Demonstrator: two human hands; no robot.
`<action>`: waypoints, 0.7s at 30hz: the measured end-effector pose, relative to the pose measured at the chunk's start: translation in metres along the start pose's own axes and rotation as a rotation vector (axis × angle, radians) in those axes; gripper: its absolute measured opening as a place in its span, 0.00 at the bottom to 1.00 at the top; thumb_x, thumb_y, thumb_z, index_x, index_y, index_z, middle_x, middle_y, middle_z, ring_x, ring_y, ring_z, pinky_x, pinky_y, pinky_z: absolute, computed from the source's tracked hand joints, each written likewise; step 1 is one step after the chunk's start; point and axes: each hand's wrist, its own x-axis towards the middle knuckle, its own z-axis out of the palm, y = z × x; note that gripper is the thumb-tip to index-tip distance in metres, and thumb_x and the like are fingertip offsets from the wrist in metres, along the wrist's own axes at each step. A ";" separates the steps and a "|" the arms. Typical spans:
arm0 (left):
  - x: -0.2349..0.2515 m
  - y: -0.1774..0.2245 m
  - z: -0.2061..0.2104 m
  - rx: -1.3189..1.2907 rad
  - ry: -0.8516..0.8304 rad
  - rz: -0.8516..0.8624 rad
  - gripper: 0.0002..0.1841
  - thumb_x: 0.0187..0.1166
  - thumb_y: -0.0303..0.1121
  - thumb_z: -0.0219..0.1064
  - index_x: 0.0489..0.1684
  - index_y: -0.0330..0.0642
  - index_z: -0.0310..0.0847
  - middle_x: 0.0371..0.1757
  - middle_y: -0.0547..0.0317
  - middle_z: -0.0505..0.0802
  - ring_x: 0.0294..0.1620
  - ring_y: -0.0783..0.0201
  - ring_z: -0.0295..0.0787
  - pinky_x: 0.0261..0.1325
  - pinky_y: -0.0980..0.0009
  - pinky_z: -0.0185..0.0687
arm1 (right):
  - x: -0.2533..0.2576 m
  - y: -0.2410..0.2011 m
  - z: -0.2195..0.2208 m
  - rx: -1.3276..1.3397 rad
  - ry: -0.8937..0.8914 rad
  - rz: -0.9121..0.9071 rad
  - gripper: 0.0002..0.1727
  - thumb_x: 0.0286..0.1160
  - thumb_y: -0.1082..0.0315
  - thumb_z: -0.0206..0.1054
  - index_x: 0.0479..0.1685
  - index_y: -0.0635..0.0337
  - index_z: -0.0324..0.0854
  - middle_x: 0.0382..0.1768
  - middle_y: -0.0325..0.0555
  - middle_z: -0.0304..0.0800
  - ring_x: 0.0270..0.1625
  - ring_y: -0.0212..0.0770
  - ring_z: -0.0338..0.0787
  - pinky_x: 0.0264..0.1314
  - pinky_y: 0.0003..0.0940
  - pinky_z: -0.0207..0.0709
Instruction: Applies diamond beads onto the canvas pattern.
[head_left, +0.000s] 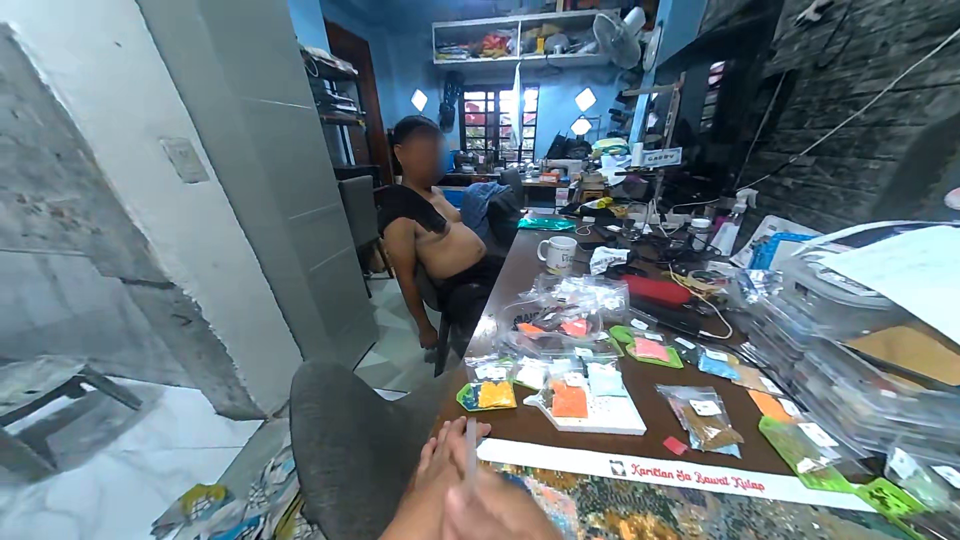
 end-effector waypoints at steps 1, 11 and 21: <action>-0.002 0.004 -0.003 -0.009 -0.014 -0.030 0.49 0.68 0.62 0.64 0.84 0.29 0.66 0.87 0.33 0.69 0.92 0.34 0.51 0.89 0.34 0.38 | 0.019 -0.006 -0.007 -0.023 0.023 0.039 0.29 0.92 0.60 0.44 0.78 0.77 0.67 0.44 0.48 0.84 0.43 0.33 0.83 0.51 0.33 0.78; 0.004 0.035 -0.018 0.004 -0.160 -0.204 0.52 0.58 0.42 0.86 0.89 0.43 0.61 0.91 0.29 0.55 0.93 0.30 0.41 0.90 0.33 0.31 | 0.146 -0.074 -0.066 -0.225 0.029 -0.015 0.32 0.98 0.53 0.36 0.51 0.65 0.85 0.61 0.56 0.82 0.60 0.47 0.81 0.63 0.48 0.72; 0.003 0.032 -0.015 0.021 -0.138 -0.150 0.50 0.60 0.40 0.85 0.88 0.38 0.62 0.90 0.25 0.57 0.92 0.25 0.42 0.88 0.29 0.31 | 0.067 0.032 -0.168 -0.073 0.495 0.379 0.24 0.96 0.53 0.45 0.54 0.65 0.79 0.27 0.39 0.78 0.26 0.31 0.79 0.36 0.26 0.77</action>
